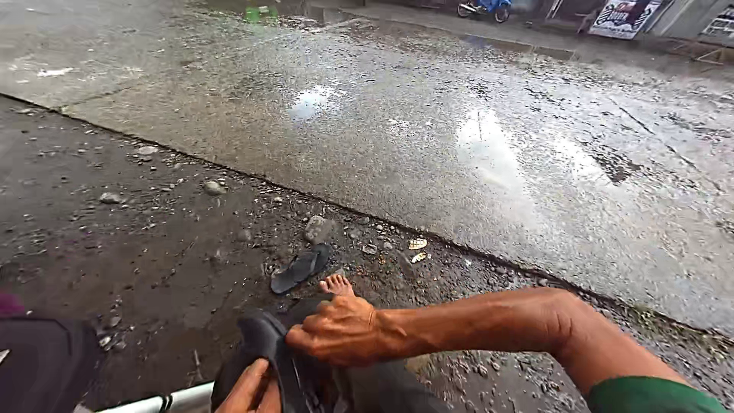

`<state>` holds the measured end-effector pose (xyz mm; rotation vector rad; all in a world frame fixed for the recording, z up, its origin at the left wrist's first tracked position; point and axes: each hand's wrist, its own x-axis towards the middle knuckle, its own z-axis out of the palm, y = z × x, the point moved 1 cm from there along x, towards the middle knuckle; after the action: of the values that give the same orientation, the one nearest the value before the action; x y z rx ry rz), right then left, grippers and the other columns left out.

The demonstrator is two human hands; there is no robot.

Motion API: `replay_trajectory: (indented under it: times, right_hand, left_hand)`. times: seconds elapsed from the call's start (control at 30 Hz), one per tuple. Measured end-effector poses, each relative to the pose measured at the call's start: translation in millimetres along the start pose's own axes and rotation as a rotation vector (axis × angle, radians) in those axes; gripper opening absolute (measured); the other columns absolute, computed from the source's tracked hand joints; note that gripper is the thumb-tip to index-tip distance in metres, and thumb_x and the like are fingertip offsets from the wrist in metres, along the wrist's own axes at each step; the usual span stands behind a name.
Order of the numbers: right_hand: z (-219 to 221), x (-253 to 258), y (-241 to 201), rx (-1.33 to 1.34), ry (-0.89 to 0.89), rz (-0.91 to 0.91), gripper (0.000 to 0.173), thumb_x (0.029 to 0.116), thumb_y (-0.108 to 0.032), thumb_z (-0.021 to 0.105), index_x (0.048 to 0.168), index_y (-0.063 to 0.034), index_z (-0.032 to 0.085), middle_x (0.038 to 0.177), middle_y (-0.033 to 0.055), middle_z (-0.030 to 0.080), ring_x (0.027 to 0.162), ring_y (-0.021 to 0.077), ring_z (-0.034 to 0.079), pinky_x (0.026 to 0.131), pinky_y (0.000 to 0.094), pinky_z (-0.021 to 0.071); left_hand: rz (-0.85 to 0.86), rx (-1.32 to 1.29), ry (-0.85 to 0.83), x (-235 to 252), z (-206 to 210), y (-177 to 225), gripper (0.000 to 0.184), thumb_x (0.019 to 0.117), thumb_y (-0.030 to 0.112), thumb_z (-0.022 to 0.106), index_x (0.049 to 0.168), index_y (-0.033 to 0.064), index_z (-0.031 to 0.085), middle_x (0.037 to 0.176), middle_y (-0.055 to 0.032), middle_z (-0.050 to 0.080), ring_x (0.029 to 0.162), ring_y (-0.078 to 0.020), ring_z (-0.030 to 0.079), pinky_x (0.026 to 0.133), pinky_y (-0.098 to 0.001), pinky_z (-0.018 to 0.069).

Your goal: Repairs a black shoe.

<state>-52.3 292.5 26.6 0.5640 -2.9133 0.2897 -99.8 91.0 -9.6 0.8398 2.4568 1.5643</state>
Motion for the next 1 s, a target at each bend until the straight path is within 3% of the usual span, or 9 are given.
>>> replay_trajectory:
  times: [0.13, 0.23, 0.43, 0.53, 0.63, 0.7, 0.77, 0.9, 1.0]
  right_hand:
    - [-4.0, -3.4, -0.3, 0.07, -0.084, 0.069, 0.017, 0.1014, -0.019, 0.054, 0.109, -0.0083, 0.066, 0.079, 0.0113, 0.067, 0.07, 0.033, 0.069, 0.056, 0.0499, 0.0546]
    - [-3.0, -8.0, 6.0, 0.069, -0.069, 0.119, 0.036, 0.1094, -0.033, 0.042, 0.102, -0.0069, 0.065, 0.072, 0.012, 0.065, 0.064, 0.034, 0.068, 0.053, 0.051, 0.053]
    - [-0.3, -34.1, 31.3, 0.046, 0.009, 0.237, 0.044, 0.1084, -0.041, 0.042, 0.09, -0.0098, 0.066, 0.062, 0.0069, 0.06, 0.056, 0.0282, 0.064, 0.047, 0.0466, 0.0481]
    - [3.4, -42.6, 28.9, 0.302, -0.069, 0.305, 0.05, 0.1092, -0.048, 0.037, 0.091, -0.0105, 0.064, 0.061, 0.0064, 0.056, 0.056, 0.027, 0.061, 0.05, 0.0479, 0.0448]
    - [14.7, -46.5, 17.7, 0.656, -0.11, 0.301, 0.05, 0.1057, -0.056, 0.044, 0.091, -0.0126, 0.063, 0.061, 0.0003, 0.049, 0.054, 0.0166, 0.052, 0.051, 0.0405, 0.0411]
    - [19.0, -48.4, 11.3, 0.817, -0.037, 0.312, 0.044, 0.1024, -0.053, 0.056, 0.091, -0.012, 0.066, 0.063, -0.0022, 0.054, 0.055, 0.0099, 0.052, 0.052, 0.0335, 0.0433]
    - [18.9, -49.0, 8.0, 0.876, 0.094, 0.331, 0.036, 0.1017, -0.044, 0.062, 0.096, -0.0098, 0.07, 0.076, -0.0011, 0.061, 0.064, 0.0066, 0.055, 0.059, 0.0275, 0.0471]
    - [29.9, -37.5, 3.9, 0.619, 0.289, 0.334, 0.03, 0.1, -0.039, 0.064, 0.112, -0.0143, 0.077, 0.1, 0.0033, 0.069, 0.076, 0.0098, 0.061, 0.064, 0.0301, 0.052]
    - [35.3, -26.3, -0.8, 0.754, 0.337, 0.288, 0.022, 0.0994, -0.026, 0.062, 0.102, -0.0111, 0.078, 0.103, 0.0033, 0.07, 0.093, 0.0107, 0.066, 0.076, 0.0305, 0.0555]
  left_hand:
    - [-0.007, -0.01, 0.111, 0.2, 5.9, 4.2, 0.014, 0.0885, 0.005, 0.062, 0.093, 0.0024, 0.075, 0.087, -0.001, 0.074, 0.081, -0.0006, 0.069, 0.077, -0.02, 0.0593]
    - [-0.039, -0.076, 0.097, 0.2, 5.3, 3.4, 0.012, 0.0906, 0.003, 0.063, 0.094, 0.0022, 0.074, 0.089, -0.0017, 0.074, 0.084, -0.0033, 0.07, 0.079, -0.0226, 0.0597]
    - [-0.013, -0.023, 0.062, 1.7, 0.6, -2.3, 0.017, 0.0963, 0.008, 0.059, 0.089, 0.0036, 0.074, 0.081, -0.0008, 0.069, 0.077, -0.0036, 0.065, 0.072, -0.0212, 0.0553]
    - [-0.006, 0.034, 0.057, 3.5, 1.5, -2.3, 0.02, 0.0966, 0.01, 0.058, 0.084, 0.0056, 0.072, 0.076, 0.0002, 0.068, 0.071, -0.0028, 0.064, 0.068, -0.0213, 0.054]
    - [-0.001, 0.086, 0.103, 4.6, 4.2, -1.9, 0.02, 0.0927, 0.007, 0.057, 0.08, 0.0059, 0.073, 0.073, -0.0001, 0.068, 0.07, -0.0032, 0.064, 0.067, -0.0222, 0.0535]
    - [0.005, 0.109, 0.115, 4.3, 4.2, -1.8, 0.021, 0.0919, 0.007, 0.056, 0.078, 0.006, 0.072, 0.071, -0.0002, 0.067, 0.069, -0.0036, 0.063, 0.065, -0.0229, 0.0524]
    - [0.002, 0.106, 0.105, 3.6, 2.9, -2.4, 0.021, 0.0921, 0.007, 0.055, 0.08, 0.0064, 0.073, 0.072, 0.0, 0.068, 0.07, -0.0034, 0.064, 0.067, -0.023, 0.0533]
    - [-0.021, 0.103, 0.087, 3.2, 3.0, -2.6, 0.022, 0.0925, 0.006, 0.054, 0.083, 0.006, 0.074, 0.076, -0.0004, 0.069, 0.073, -0.0039, 0.065, 0.07, -0.0237, 0.0545]
    - [-0.025, 0.066, 0.08, 3.8, 3.1, -1.4, 0.022, 0.0933, 0.005, 0.054, 0.084, 0.0048, 0.074, 0.078, -0.0008, 0.07, 0.076, -0.0035, 0.066, 0.072, -0.0227, 0.055]
